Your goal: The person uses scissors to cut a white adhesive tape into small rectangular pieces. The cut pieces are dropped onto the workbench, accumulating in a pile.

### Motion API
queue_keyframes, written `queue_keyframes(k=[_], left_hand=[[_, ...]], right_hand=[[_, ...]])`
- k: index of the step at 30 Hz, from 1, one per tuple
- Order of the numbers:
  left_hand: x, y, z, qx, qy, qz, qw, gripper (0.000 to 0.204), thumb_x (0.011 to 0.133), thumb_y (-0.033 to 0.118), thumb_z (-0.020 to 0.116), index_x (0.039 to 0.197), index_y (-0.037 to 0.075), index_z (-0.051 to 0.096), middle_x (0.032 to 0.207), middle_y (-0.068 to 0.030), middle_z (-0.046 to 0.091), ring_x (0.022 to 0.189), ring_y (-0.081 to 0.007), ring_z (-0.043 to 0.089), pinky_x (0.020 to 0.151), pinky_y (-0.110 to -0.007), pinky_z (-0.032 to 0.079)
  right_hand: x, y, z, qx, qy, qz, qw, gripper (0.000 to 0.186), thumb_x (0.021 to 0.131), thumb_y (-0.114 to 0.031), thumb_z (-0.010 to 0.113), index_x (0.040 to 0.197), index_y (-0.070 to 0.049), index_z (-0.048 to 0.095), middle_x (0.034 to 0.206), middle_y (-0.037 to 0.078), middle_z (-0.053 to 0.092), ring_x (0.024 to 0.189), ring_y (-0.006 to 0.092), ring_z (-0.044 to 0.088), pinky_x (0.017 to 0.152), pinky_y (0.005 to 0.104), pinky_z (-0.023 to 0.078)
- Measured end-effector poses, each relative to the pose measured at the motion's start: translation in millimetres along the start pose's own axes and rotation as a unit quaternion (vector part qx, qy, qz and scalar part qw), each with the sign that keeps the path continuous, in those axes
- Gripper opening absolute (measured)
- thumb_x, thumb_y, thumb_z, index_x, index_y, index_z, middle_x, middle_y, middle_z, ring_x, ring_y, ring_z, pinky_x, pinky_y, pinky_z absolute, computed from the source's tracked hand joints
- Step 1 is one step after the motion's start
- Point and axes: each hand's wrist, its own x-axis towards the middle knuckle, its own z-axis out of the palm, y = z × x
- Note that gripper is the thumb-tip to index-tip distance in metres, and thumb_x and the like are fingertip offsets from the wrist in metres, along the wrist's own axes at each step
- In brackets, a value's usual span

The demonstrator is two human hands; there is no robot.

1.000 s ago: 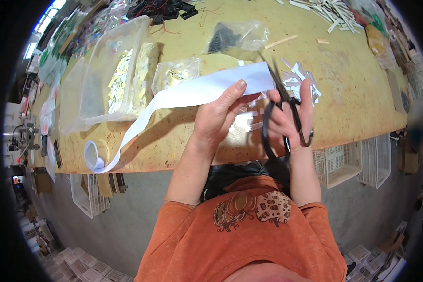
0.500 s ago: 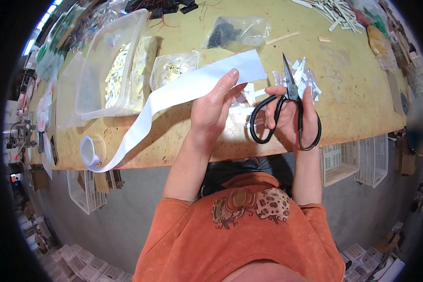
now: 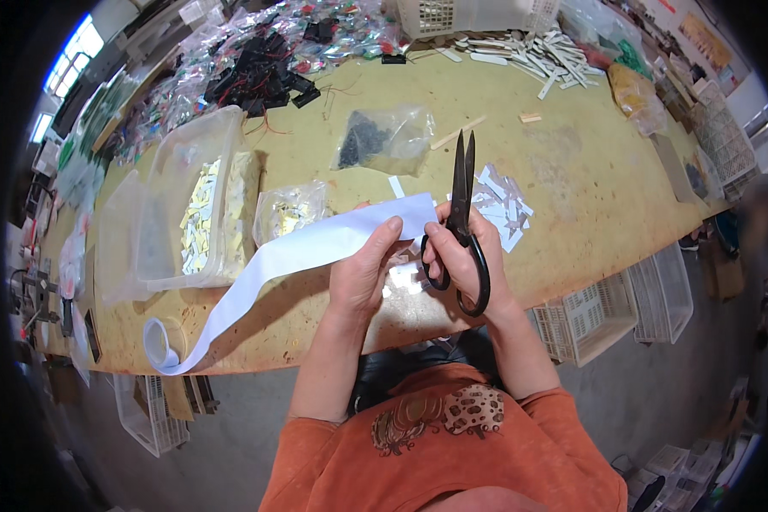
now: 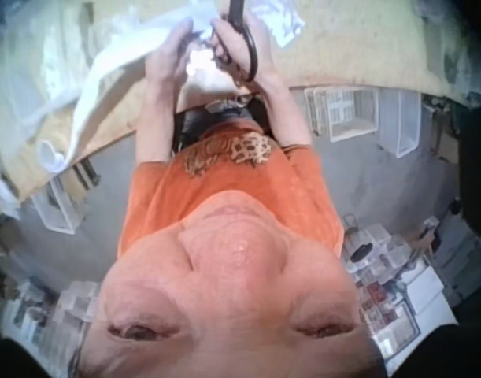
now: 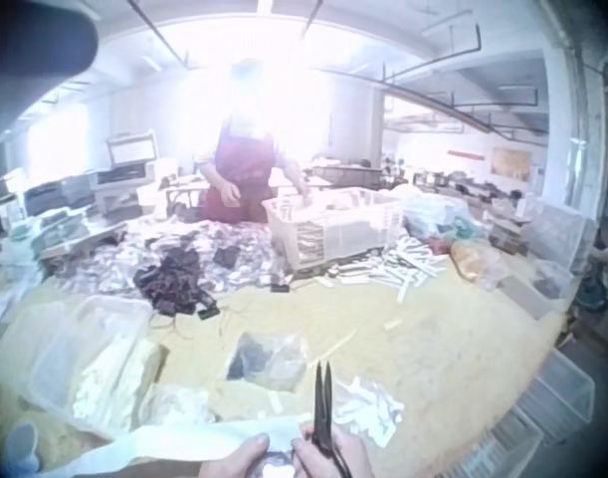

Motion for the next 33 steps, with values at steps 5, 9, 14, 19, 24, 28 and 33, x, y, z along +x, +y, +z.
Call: queue_keyframes(k=[5,9,14,19,24,28,33], left_hand=[[0,2,-5,0.003,0.02,0.017,1.0,0.027,0.095,0.008,0.067,0.119,0.0,0.058,0.108,-0.0113,0.066,0.097,-0.0185,0.066,0.086,-0.033,0.056],[3,3,-4,-0.028,0.081,0.048,0.995,0.023,0.095,0.011,0.069,0.114,-0.001,0.063,0.106,-0.0094,0.068,0.095,-0.0173,0.067,0.087,-0.031,0.056],[-1,6,-3,-0.019,0.048,0.067,0.996,0.018,0.097,0.009,0.065,0.112,0.001,0.064,0.106,-0.0088,0.068,0.097,-0.0191,0.067,0.088,-0.035,0.056],[-4,9,0,-0.01,0.046,0.048,0.998,0.018,0.096,0.013,0.069,0.11,0.001,0.066,0.104,-0.0072,0.069,0.091,-0.0154,0.066,0.082,-0.03,0.054],[0,8,-3,0.024,0.042,0.051,0.998,0.017,0.097,0.009,0.065,0.111,0.0,0.065,0.103,-0.0093,0.07,0.09,-0.018,0.069,0.082,-0.033,0.058],[-2,10,-2,0.058,0.042,0.064,0.995,0.018,0.096,0.009,0.065,0.111,0.0,0.065,0.103,-0.0089,0.07,0.09,-0.0181,0.069,0.083,-0.033,0.058],[-3,10,0,0.067,0.056,0.068,0.994,0.018,0.096,0.01,0.065,0.112,0.0,0.065,0.104,-0.0091,0.069,0.091,-0.0188,0.069,0.084,-0.033,0.058]], right_hand=[[-3,1,4,-0.023,-0.006,0.032,0.999,0.012,0.099,-0.013,0.061,0.104,-0.001,0.06,0.068,0.004,0.063,0.052,0.0078,0.057,0.048,0.0217,0.046],[-13,21,-9,-0.15,-0.055,-0.007,0.987,0.031,0.101,-0.031,0.06,0.11,-0.002,0.06,0.073,0.004,0.065,0.056,0.0077,0.058,0.051,0.0217,0.045],[-27,21,-15,-0.218,-0.097,0.012,0.971,0.042,0.102,-0.041,0.056,0.115,-0.001,0.06,0.081,0.005,0.066,0.063,0.0083,0.059,0.058,0.0233,0.047],[-29,20,-15,-0.275,-0.111,-0.004,0.955,0.045,0.102,-0.044,0.056,0.115,-0.001,0.06,0.082,0.004,0.067,0.066,0.009,0.06,0.061,0.0236,0.048],[-29,10,0,-0.311,-0.086,-0.014,0.946,0.045,0.094,-0.042,0.066,0.11,-0.001,0.06,0.077,0.019,0.068,0.076,0.0395,0.069,0.067,0.044,0.052],[-29,8,5,-0.358,-0.07,-0.055,0.929,0.047,0.093,-0.044,0.067,0.109,-0.001,0.059,0.075,0.017,0.067,0.075,0.0398,0.069,0.066,0.0457,0.053],[-27,8,10,-0.387,-0.07,-0.064,0.917,0.053,0.092,-0.05,0.066,0.11,0.0,0.058,0.073,0.016,0.067,0.074,0.04,0.069,0.066,0.0467,0.053]])
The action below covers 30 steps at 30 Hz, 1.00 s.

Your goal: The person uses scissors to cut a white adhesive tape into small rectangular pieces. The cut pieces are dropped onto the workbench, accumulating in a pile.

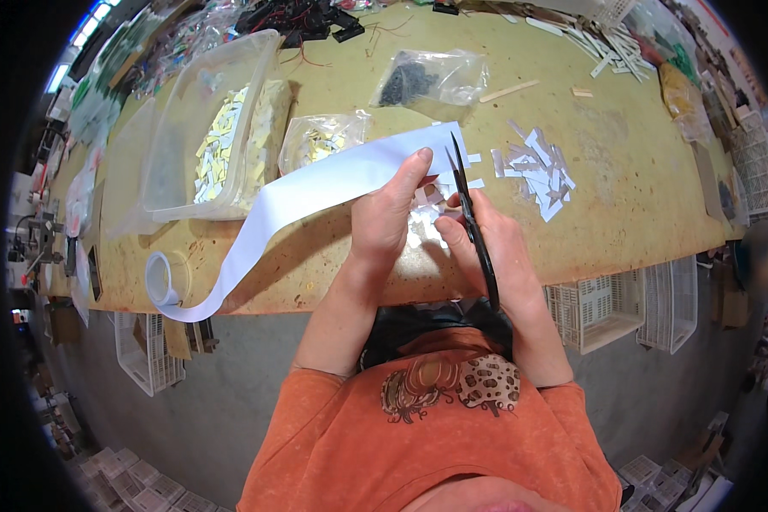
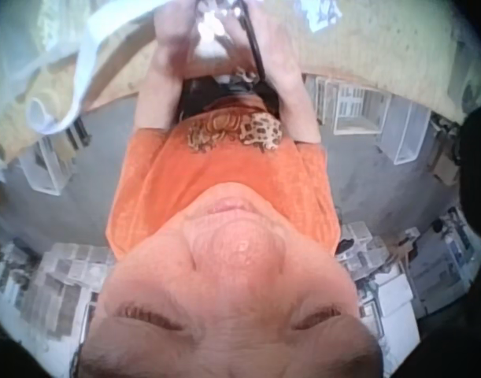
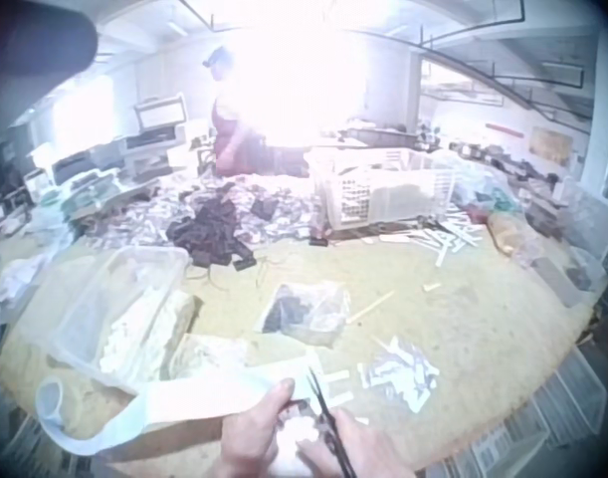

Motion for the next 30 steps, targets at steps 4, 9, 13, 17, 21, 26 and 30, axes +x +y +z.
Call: queue_keyframes(k=[4,9,13,17,21,26,30], left_hand=[[-1,1,1,0.014,-0.001,0.002,1.0,0.019,0.097,0.011,0.064,0.112,-0.001,0.064,0.105,-0.0097,0.069,0.091,-0.0193,0.069,0.082,-0.034,0.059],[-1,0,1,0.022,-0.001,0.002,1.0,0.019,0.097,0.012,0.064,0.112,-0.001,0.064,0.104,-0.0107,0.068,0.089,-0.0202,0.069,0.077,-0.034,0.06],[0,-2,1,0.022,0.001,0.013,1.0,0.019,0.097,0.01,0.064,0.112,-0.002,0.064,0.104,-0.0111,0.068,0.089,-0.0206,0.069,0.075,-0.034,0.06],[1,-3,-1,0.03,0.001,0.016,0.999,0.019,0.096,0.01,0.065,0.111,-0.002,0.064,0.104,-0.0111,0.068,0.089,-0.0209,0.069,0.075,-0.033,0.06],[4,-8,-4,0.018,-0.004,0.006,1.0,0.018,0.097,0.01,0.065,0.111,-0.001,0.063,0.103,-0.0109,0.068,0.089,-0.0209,0.069,0.076,-0.034,0.06],[5,-9,-5,0.01,-0.001,0.02,1.0,0.016,0.097,0.008,0.064,0.111,-0.001,0.063,0.103,-0.0104,0.068,0.09,-0.0202,0.069,0.08,-0.035,0.058],[2,-6,-2,0.016,-0.004,0.025,1.0,0.016,0.097,0.008,0.065,0.11,0.0,0.064,0.103,-0.0096,0.068,0.091,-0.0193,0.068,0.083,-0.034,0.058]], right_hand=[[1,4,3,-0.004,0.006,-0.01,1.0,0.057,0.092,-0.053,0.065,0.11,0.0,0.057,0.073,0.016,0.067,0.073,0.0391,0.069,0.066,0.0467,0.053],[3,4,4,0.006,0.004,-0.011,1.0,0.056,0.092,-0.053,0.066,0.109,0.0,0.057,0.073,0.016,0.067,0.073,0.0385,0.07,0.065,0.0462,0.053],[3,5,5,0.012,0.008,-0.013,1.0,0.056,0.092,-0.053,0.066,0.109,-0.001,0.057,0.073,0.016,0.067,0.073,0.0385,0.07,0.065,0.0461,0.054],[4,5,5,0.009,0.007,-0.011,1.0,0.056,0.092,-0.054,0.066,0.108,-0.001,0.057,0.073,0.017,0.067,0.073,0.0393,0.07,0.065,0.0466,0.054],[5,7,6,0.005,0.009,-0.017,1.0,0.056,0.092,-0.054,0.066,0.107,-0.001,0.057,0.074,0.019,0.068,0.073,0.0401,0.07,0.065,0.0471,0.054],[5,9,7,0.016,0.013,-0.02,1.0,0.056,0.091,-0.055,0.065,0.105,-0.002,0.057,0.076,0.02,0.068,0.072,0.0409,0.069,0.064,0.0472,0.053],[5,10,9,0.019,0.025,-0.035,0.999,0.053,0.092,-0.054,0.065,0.103,-0.003,0.057,0.074,0.019,0.067,0.071,0.0416,0.068,0.061,0.047,0.053]])
